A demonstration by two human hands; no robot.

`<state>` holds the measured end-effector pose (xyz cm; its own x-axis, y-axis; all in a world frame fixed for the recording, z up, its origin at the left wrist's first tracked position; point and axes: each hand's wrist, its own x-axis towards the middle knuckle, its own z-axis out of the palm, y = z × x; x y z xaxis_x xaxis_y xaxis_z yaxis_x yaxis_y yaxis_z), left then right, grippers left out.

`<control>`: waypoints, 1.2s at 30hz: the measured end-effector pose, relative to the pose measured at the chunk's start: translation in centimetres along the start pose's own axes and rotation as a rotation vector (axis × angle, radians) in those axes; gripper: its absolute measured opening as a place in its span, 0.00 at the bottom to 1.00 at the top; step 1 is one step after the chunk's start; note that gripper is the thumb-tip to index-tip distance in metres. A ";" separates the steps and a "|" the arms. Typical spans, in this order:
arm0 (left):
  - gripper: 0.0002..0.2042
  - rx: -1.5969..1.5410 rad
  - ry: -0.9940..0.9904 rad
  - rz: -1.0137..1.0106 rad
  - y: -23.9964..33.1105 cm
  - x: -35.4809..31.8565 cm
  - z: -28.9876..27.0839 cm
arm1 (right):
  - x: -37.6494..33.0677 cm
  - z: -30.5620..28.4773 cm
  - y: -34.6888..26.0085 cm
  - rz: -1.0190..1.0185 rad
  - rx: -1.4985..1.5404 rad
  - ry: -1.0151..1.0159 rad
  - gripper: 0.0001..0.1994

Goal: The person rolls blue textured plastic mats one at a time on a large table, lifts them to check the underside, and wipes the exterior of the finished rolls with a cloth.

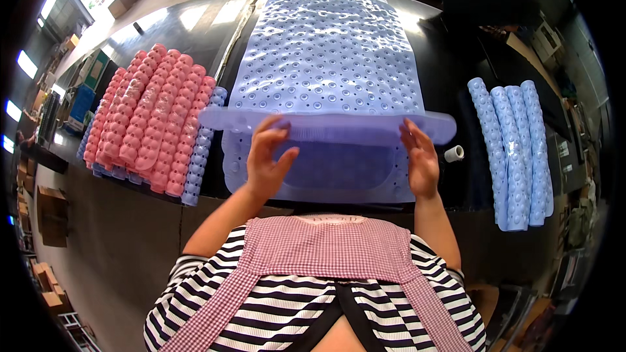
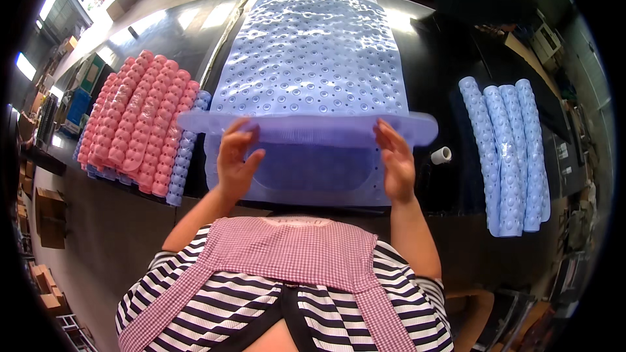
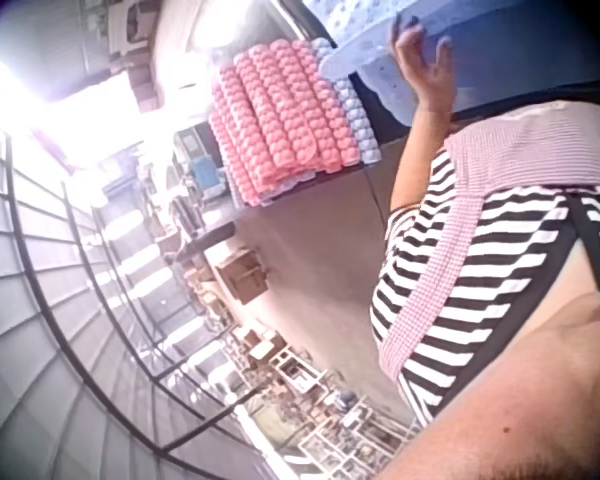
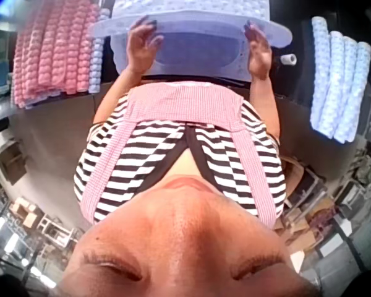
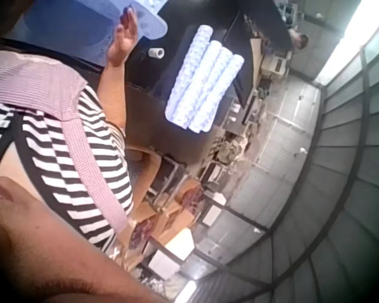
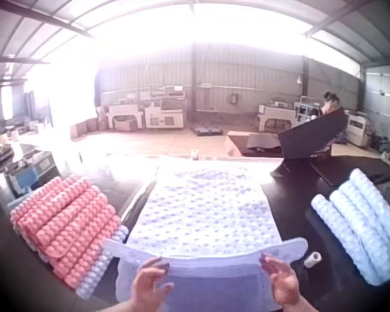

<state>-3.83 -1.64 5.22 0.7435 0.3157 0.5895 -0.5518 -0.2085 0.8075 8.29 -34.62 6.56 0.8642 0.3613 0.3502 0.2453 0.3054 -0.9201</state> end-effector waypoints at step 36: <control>0.31 1.199 -0.629 -0.100 -5.5 1.7 -0.4 | 5.6 -4.7 11.4 0.268 -1.513 -0.193 0.43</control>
<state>0.34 0.40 1.74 0.9839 -0.0287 0.1761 -0.0604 -0.9823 0.1771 18.05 -33.27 -2.81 0.9152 0.3986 0.0586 0.4010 -0.8871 -0.2285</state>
